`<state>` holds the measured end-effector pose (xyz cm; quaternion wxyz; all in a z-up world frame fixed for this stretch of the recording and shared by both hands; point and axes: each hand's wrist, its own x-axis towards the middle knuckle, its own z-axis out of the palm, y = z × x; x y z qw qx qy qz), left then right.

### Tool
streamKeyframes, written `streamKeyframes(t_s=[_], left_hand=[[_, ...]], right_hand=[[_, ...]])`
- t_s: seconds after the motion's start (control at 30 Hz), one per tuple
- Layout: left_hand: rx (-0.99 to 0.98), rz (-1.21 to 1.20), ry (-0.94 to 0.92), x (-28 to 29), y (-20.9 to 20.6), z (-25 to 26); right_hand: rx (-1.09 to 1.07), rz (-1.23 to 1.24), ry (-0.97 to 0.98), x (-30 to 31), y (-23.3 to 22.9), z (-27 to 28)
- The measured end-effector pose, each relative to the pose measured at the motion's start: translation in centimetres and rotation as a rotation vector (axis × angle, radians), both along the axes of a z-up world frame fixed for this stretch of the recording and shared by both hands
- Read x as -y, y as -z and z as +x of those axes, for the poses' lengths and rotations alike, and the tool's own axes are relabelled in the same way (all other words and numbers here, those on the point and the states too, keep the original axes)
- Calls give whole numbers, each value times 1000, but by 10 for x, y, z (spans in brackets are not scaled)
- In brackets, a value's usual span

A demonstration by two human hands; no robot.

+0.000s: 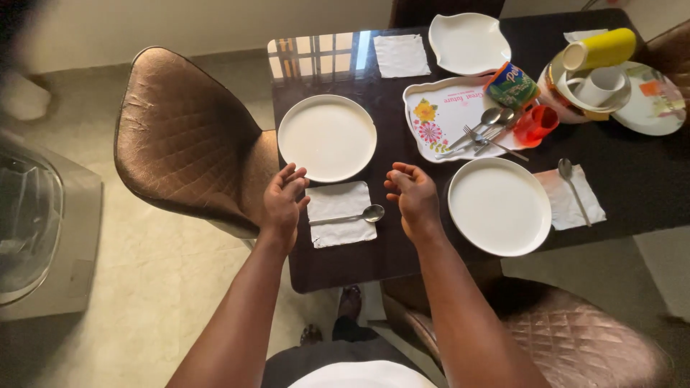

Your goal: Set the dining table with plates, napkins, and cutlery.

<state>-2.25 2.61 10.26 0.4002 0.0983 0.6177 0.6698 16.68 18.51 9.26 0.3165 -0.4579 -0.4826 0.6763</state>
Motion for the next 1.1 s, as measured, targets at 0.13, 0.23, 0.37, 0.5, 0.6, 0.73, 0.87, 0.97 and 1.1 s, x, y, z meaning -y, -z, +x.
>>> streamKeyframes(t_s=[0.13,0.23,0.37,0.5,0.6,0.73,0.87,0.97,1.1], left_hand=[[63,100,16,15,-10,8],[76,144,38,28,-17,12],[86,138,60,45,-25,23],[132,161,90,61,-28,33],[172,185,120,68,-20,40],[202,208,166,75,-21,54],[181,204,200,77,-29,69],[182,199,226,80,-35,82],[192,198,254,75,-35,97]], right_hand=[[-28,-6,1,24,-22,3],[-10,12,-1,46,-38,5],[-12,14,-6,71,-46,14],[-22,36,0,92,-51,28],[-9,32,31,110,-61,41],[17,36,73,130,-67,61],[35,37,95,143,-71,79],[46,43,114,151,-75,93],[48,71,140,157,-83,111]])
